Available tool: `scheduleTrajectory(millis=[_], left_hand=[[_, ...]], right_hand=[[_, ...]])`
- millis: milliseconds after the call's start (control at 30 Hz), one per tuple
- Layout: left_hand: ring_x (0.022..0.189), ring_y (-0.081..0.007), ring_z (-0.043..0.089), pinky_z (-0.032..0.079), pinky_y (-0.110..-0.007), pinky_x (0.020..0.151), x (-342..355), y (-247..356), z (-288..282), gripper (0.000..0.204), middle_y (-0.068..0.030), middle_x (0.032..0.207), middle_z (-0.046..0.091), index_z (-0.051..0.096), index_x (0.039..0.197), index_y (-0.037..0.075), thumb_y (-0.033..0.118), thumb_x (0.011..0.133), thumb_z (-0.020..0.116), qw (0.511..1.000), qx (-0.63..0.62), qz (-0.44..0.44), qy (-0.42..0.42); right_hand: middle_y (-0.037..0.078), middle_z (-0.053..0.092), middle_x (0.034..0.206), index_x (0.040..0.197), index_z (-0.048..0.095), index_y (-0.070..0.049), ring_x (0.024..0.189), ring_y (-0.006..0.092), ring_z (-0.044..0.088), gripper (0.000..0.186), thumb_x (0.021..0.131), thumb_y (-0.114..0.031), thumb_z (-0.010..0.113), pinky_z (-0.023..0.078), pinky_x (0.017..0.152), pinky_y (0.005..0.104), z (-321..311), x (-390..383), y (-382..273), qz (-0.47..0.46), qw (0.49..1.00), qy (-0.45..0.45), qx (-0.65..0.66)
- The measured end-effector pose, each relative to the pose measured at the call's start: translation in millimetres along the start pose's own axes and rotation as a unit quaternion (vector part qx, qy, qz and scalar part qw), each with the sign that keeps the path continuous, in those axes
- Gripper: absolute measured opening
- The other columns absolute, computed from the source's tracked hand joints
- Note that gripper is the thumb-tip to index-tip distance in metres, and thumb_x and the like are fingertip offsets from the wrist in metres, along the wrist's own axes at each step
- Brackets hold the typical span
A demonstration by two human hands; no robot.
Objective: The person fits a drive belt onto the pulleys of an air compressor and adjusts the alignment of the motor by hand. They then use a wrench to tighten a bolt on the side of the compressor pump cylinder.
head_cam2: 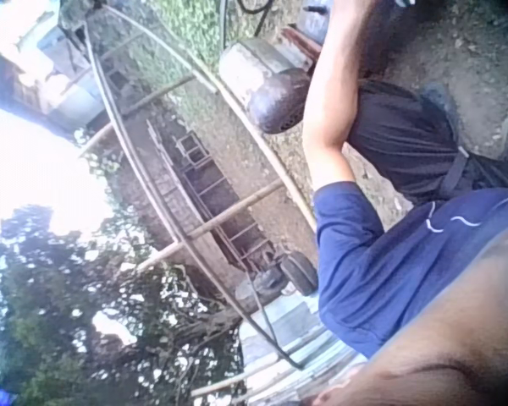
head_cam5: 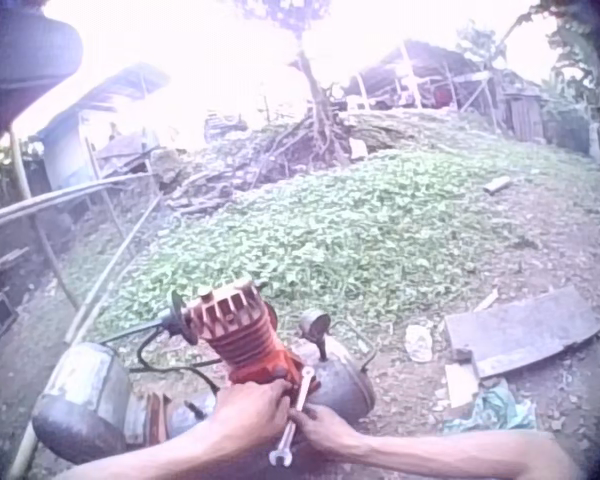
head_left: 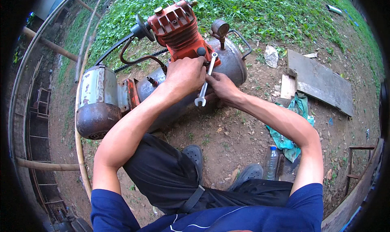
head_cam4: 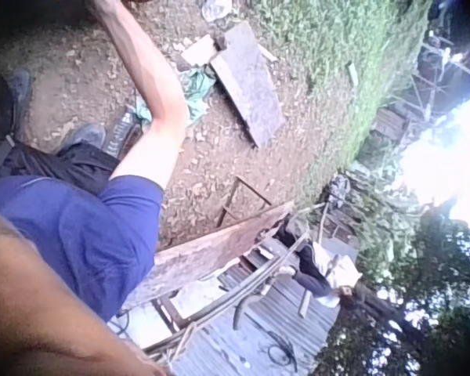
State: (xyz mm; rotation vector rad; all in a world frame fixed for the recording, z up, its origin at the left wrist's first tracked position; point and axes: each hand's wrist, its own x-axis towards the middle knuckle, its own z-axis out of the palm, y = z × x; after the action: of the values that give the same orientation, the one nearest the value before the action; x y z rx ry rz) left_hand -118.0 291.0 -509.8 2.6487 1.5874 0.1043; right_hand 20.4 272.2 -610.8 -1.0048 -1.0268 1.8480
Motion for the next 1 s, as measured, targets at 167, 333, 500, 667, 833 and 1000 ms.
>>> scheduleTrajectory(millis=[167,333,500,667,833,1000], left_hand=[[0.08,-0.0391,0.066,0.051,-0.052,0.073,-5.0,-5.0,2.1,0.026,-0.0197,0.084,0.068,0.066,0.103,0.007,0.024,0.087,0.052,0.999,-0.004,0.015,0.031],[0.079,-0.0385,0.066,0.051,-0.052,0.071,-7.1,-7.0,6.1,0.026,-0.0195,0.082,0.067,0.064,0.102,0.007,0.026,0.088,0.054,1.0,0.016,0.023,0.008],[0.078,-0.0378,0.066,0.052,-0.052,0.067,-5.7,1.6,9.3,0.046,-0.0184,0.084,0.068,0.051,0.127,0.008,0.025,0.085,0.058,0.998,0.021,0.041,-0.034],[0.075,-0.0382,0.066,0.052,-0.052,0.064,-1.7,-3.2,24.0,0.054,-0.0199,0.081,0.067,0.044,0.133,0.006,0.025,0.085,0.059,0.998,0.027,0.049,-0.023],[0.07,-0.0384,0.066,0.051,-0.052,0.06,3.4,1.4,28.5,0.062,-0.0192,0.076,0.067,0.036,0.14,0.006,0.023,0.084,0.059,0.997,0.043,0.05,-0.029],[0.065,-0.0382,0.065,0.05,-0.052,0.059,3.8,0.7,29.7,0.067,-0.019,0.073,0.066,0.031,0.144,0.006,0.022,0.084,0.058,0.997,0.042,0.05,-0.031]], right_hand=[[0.009,0.063,0.083,0.114,0.049,-0.004,0.071,0.0186,0.067,0.032,0.103,-0.033,0.042,0.058,0.06,0.0321,-9.7,-30.6,5.0,-0.012,0.996,-0.049,-0.072],[0.0,0.05,0.072,0.114,0.061,-0.007,0.067,0.0108,0.053,0.034,0.103,-0.034,0.044,0.051,0.063,0.0288,-44.3,-33.2,-19.3,-0.119,0.949,0.109,-0.271],[0.015,0.072,0.092,0.106,0.07,-0.004,0.079,0.019,0.066,0.034,0.092,-0.034,0.063,0.051,0.073,0.035,-119.8,-19.3,-79.4,-0.181,0.824,0.143,-0.517],[0.013,0.071,0.083,0.093,0.074,-0.005,0.072,0.0213,0.065,0.037,0.086,-0.041,0.069,0.05,0.067,0.0358,-130.0,0.3,-115.5,-0.176,0.773,0.058,-0.607],[0.013,0.067,0.071,0.09,0.073,-0.002,0.061,0.0173,0.058,0.039,0.085,-0.04,0.071,0.046,0.059,0.0354,-143.2,28.9,-114.3,-0.196,0.752,0.011,-0.63],[0.017,0.066,0.073,0.089,0.072,-0.001,0.061,0.0262,0.058,0.045,0.082,-0.046,0.071,0.047,0.061,0.0388,-137.0,44.1,-123.6,-0.163,0.717,0.013,-0.678]])
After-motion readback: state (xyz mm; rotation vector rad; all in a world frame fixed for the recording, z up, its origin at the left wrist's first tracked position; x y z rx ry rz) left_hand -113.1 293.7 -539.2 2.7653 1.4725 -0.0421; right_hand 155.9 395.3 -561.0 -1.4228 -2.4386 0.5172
